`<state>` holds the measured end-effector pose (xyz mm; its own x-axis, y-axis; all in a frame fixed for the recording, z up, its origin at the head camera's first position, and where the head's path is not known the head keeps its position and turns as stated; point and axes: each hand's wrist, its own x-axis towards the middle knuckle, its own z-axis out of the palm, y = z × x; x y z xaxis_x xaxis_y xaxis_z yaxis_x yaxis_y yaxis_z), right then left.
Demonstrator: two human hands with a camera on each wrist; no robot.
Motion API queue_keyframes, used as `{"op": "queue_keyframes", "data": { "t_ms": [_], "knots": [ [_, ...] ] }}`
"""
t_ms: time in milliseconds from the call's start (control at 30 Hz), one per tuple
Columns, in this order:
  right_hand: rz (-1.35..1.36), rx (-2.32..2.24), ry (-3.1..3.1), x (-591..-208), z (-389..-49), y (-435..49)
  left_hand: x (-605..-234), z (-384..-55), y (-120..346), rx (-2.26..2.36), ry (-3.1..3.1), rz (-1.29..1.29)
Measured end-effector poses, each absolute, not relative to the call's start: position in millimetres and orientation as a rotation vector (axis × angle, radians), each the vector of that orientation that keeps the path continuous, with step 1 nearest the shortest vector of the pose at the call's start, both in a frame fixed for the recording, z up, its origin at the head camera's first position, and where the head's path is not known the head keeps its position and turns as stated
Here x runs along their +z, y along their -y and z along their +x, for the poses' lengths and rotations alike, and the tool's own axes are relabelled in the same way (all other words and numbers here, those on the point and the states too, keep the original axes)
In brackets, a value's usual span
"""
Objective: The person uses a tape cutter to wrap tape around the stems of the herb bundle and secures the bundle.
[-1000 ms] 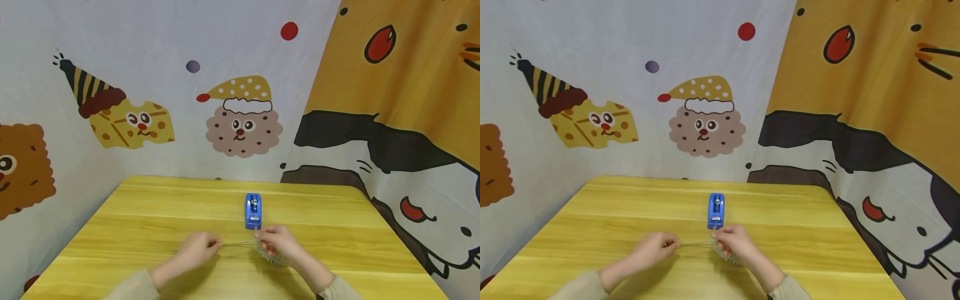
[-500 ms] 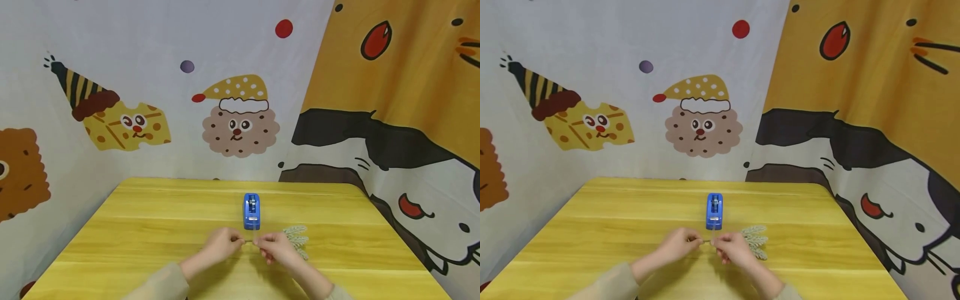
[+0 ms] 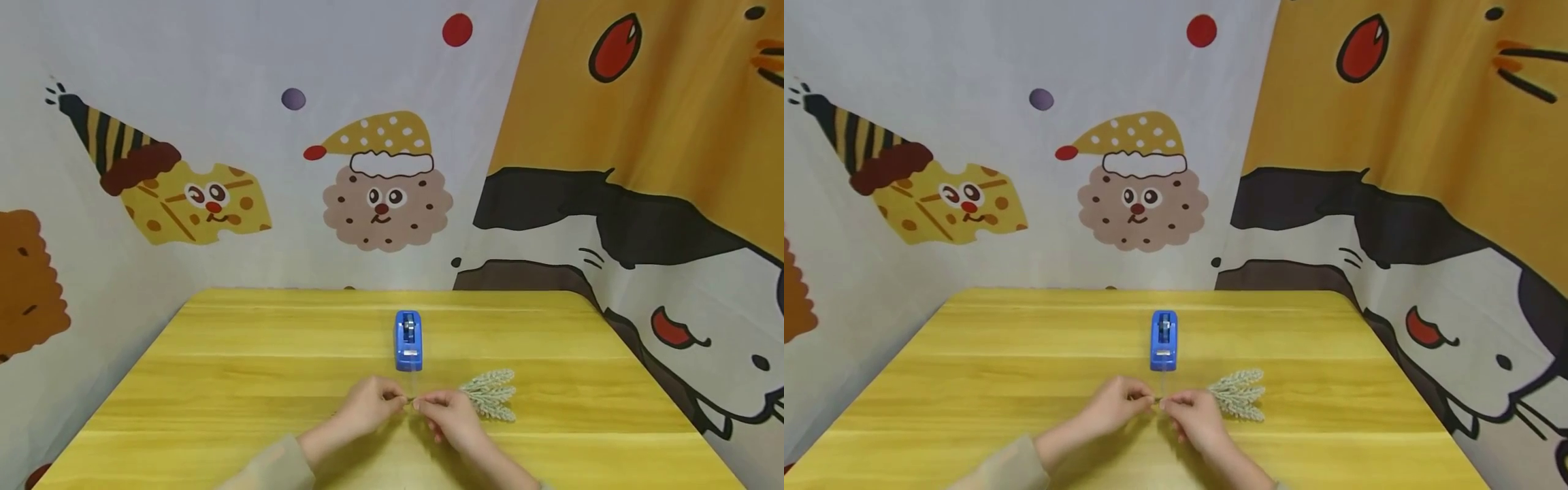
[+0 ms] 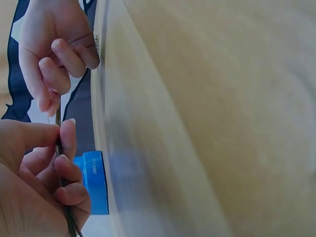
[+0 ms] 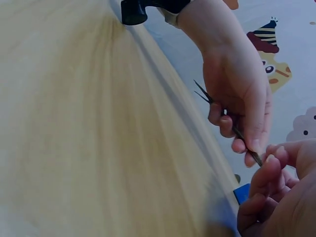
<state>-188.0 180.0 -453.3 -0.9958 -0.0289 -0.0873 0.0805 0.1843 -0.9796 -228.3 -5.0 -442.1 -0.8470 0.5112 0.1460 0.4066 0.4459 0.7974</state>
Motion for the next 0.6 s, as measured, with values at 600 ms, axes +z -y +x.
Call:
{"op": "queue_keyframes", "data": {
  "t_ms": [600],
  "knots": [
    [0.128,-2.040,-2.381,-458.5,-182.6,-174.9,-437.6,-223.2,2.3,1.378,-2.593,0.785]
  ]
}}
